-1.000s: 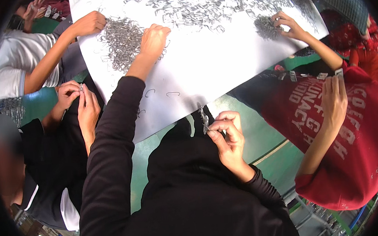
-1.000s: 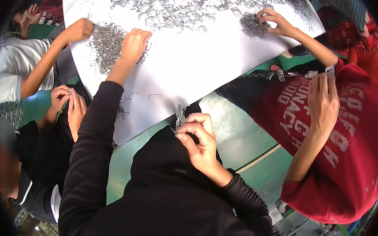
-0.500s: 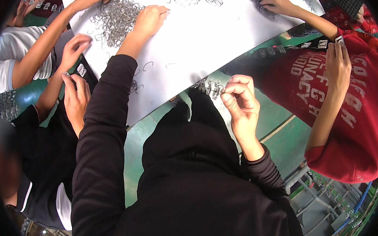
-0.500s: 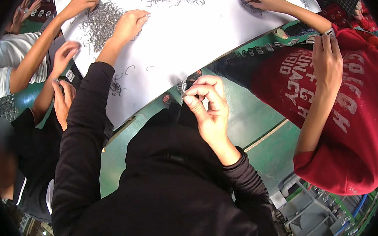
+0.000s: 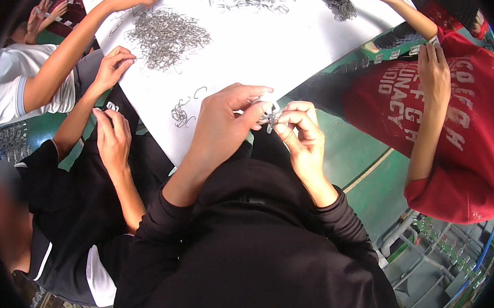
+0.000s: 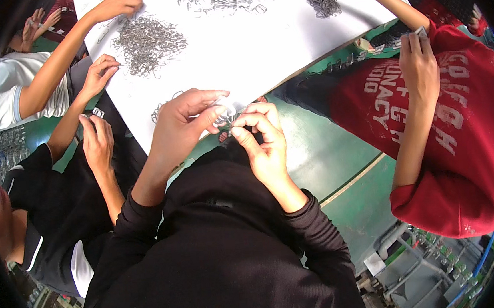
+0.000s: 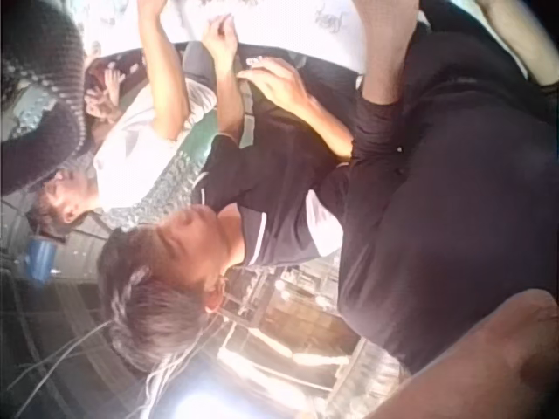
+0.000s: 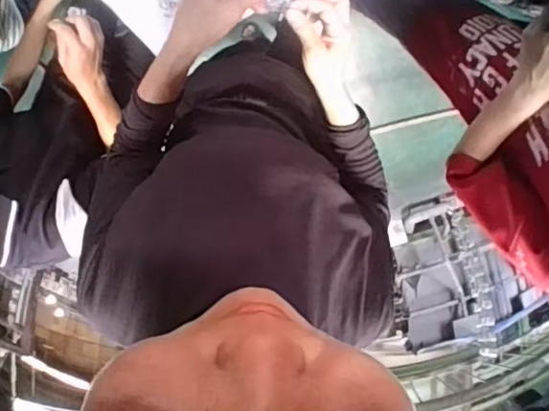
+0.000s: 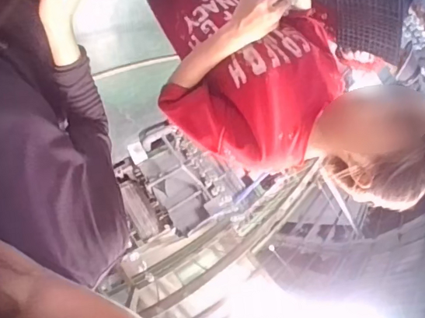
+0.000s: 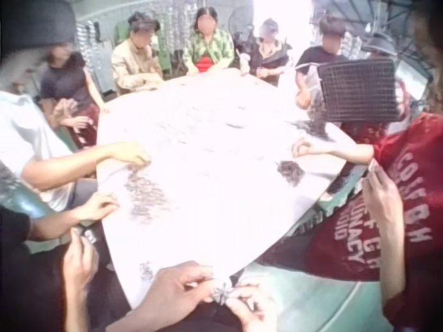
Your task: The person picks up small metal pieces from a pile on a table, slides them onto metal hooks, and hangs the hooks onto a rack.
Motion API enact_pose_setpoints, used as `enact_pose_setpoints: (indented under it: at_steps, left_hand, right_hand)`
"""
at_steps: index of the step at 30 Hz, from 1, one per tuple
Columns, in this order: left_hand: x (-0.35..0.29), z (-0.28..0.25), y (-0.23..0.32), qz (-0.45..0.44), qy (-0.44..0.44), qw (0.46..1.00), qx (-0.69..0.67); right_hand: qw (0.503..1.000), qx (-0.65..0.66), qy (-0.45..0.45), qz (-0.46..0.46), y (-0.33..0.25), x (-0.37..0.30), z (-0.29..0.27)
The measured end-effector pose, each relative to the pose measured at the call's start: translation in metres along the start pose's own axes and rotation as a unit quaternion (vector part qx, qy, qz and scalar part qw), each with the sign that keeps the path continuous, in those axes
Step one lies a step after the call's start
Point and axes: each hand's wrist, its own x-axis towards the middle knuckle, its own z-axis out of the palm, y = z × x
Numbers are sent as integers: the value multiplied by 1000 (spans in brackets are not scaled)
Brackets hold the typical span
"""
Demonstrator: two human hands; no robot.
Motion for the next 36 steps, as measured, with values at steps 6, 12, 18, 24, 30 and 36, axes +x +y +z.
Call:
enact_pose_setpoints:
  at_steps: [6, 12, 18, 24, 30, 36]
  left_hand:
    - [-11, 3, -4, 57, 51, 990, 116]
    - [-30, 1, -19, 44, 75, 989, 123]
    - [-52, 9, -39, 10, 95, 989, 114]
    - [-62, 13, -44, 5, 109, 990, 86]
    - [-69, 12, -46, -4, 144, 990, 16]
    - [-69, 8, -44, 0, 143, 990, -13]
  right_hand:
    - [997, -66, -31, 2, 3, 1, 3]
    - [987, -36, -153, 47, 20, 27, -17]
    - [936, -205, -282, -50, 53, 133, 81]
    - [824, -484, -259, -139, 92, 179, 141]
    - [879, -325, -349, -17, 101, 185, 132]
    - [848, 180, -326, 377, 79, 178, 67]
